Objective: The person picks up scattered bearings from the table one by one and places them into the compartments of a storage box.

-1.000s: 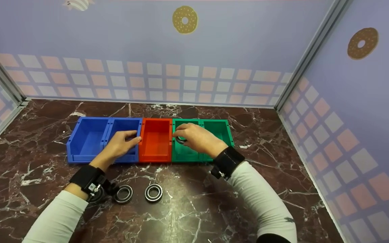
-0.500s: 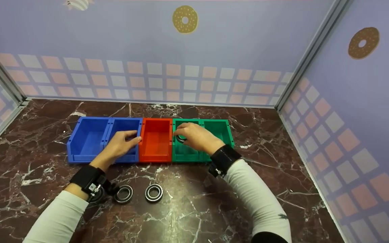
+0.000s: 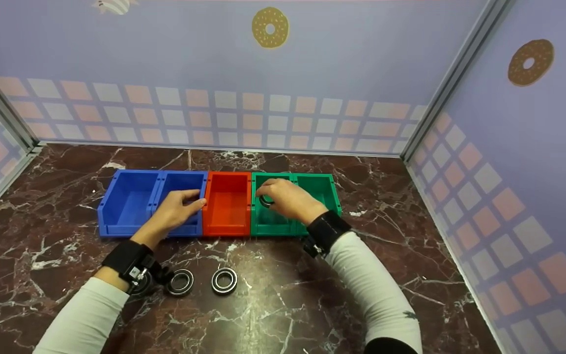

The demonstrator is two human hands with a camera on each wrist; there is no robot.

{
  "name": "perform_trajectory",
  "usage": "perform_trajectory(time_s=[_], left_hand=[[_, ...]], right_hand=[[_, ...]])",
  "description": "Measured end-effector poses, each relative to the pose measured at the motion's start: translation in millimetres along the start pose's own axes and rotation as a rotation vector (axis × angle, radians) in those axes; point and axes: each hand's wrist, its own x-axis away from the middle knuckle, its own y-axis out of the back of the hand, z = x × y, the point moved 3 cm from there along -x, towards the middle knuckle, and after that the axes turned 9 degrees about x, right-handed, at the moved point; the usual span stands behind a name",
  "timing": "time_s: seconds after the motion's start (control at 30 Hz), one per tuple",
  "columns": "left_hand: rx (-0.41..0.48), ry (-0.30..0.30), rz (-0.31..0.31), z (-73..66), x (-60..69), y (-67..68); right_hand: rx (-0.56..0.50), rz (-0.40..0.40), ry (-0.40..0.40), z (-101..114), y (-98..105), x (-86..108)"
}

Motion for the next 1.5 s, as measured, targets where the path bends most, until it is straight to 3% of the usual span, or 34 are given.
perform_trajectory(time_s=[0.73, 1.13, 1.5], left_hand=[[0.019, 0.001, 0.0, 1.2, -1.9, 1.1], [-0.026, -0.016, 0.005, 0.1, -1.8, 1.0], [0.001, 0.001, 0.0, 0.8, -0.2, 0.4]], right_hand=[[0.013, 0.048, 0.006, -1, -20, -6.0], [0.039, 0.031, 0.03, -1, -29, -7.3], [0.062, 0.036, 0.017, -1, -35, -8.7]])
